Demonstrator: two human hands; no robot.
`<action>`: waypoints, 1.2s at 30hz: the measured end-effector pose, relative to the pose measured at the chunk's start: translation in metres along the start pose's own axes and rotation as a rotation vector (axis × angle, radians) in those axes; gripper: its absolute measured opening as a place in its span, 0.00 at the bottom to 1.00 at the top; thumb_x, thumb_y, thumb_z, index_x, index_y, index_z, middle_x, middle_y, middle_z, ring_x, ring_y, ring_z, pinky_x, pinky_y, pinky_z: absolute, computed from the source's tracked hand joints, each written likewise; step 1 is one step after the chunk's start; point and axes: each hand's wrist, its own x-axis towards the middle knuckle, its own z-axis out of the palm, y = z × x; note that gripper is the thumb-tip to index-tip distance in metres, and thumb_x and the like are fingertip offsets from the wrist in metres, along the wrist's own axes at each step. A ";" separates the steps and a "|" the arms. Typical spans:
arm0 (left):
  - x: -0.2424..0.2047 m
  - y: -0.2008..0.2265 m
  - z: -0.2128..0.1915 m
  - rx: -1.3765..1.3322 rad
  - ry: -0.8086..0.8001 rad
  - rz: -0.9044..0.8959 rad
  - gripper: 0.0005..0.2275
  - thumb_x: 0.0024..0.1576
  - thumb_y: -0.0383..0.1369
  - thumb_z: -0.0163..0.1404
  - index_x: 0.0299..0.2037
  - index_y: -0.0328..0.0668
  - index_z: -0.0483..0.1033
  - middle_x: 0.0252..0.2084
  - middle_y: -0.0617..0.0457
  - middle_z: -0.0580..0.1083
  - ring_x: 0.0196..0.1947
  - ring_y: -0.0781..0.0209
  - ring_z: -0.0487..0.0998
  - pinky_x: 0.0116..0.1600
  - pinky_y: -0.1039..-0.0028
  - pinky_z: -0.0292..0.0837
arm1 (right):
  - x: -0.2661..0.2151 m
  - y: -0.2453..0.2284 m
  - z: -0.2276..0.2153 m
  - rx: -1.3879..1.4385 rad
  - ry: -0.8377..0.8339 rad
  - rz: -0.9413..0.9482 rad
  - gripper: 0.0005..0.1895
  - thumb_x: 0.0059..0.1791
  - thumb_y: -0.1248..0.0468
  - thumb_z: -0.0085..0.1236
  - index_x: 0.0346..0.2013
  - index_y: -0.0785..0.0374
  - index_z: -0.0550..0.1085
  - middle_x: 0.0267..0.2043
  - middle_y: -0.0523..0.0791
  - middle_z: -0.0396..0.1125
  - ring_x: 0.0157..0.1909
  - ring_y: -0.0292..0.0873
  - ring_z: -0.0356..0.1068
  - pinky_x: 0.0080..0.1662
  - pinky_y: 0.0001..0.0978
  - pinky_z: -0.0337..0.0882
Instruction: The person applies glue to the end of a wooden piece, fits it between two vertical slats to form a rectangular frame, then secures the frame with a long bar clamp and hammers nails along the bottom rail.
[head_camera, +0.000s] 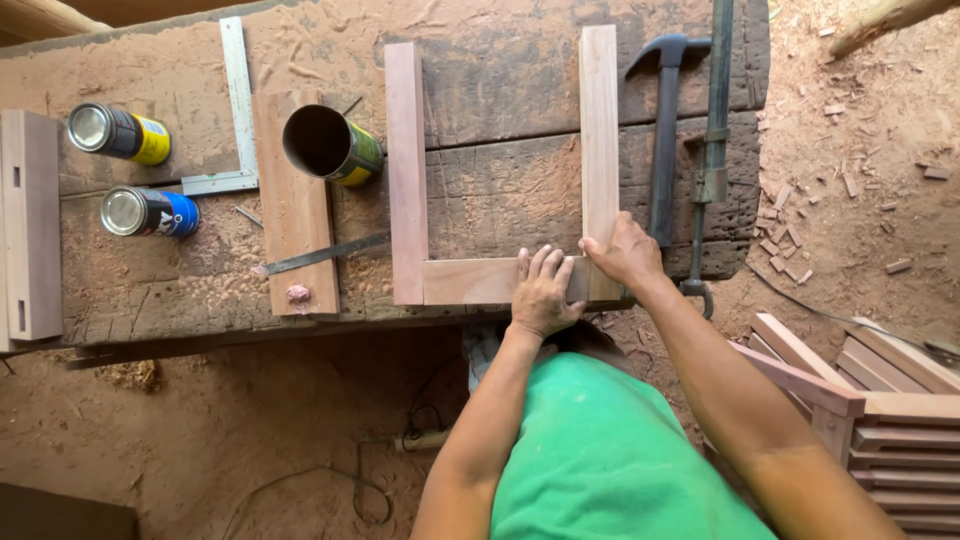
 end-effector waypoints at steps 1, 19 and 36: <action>0.003 -0.001 0.002 0.006 -0.001 0.004 0.42 0.28 0.51 0.67 0.57 0.46 0.75 0.59 0.48 0.71 0.68 0.46 0.65 0.77 0.42 0.44 | 0.001 0.000 -0.001 -0.007 0.018 -0.009 0.39 0.47 0.37 0.54 0.52 0.70 0.65 0.50 0.64 0.70 0.54 0.69 0.72 0.54 0.63 0.71; 0.010 -0.002 -0.019 0.022 -0.109 0.006 0.40 0.33 0.54 0.66 0.59 0.51 0.74 0.59 0.49 0.71 0.65 0.50 0.67 0.76 0.47 0.48 | -0.004 -0.004 0.008 -0.099 0.136 -0.057 0.34 0.51 0.40 0.56 0.51 0.70 0.68 0.45 0.62 0.72 0.50 0.67 0.75 0.50 0.59 0.73; -0.089 -0.193 -0.173 -0.031 0.072 -0.360 0.54 0.28 0.52 0.71 0.68 0.33 0.64 0.66 0.29 0.65 0.67 0.34 0.66 0.73 0.53 0.57 | -0.051 -0.110 0.080 -0.284 0.369 -0.668 0.44 0.41 0.41 0.63 0.68 0.52 0.66 0.61 0.48 0.65 0.63 0.51 0.66 0.60 0.46 0.66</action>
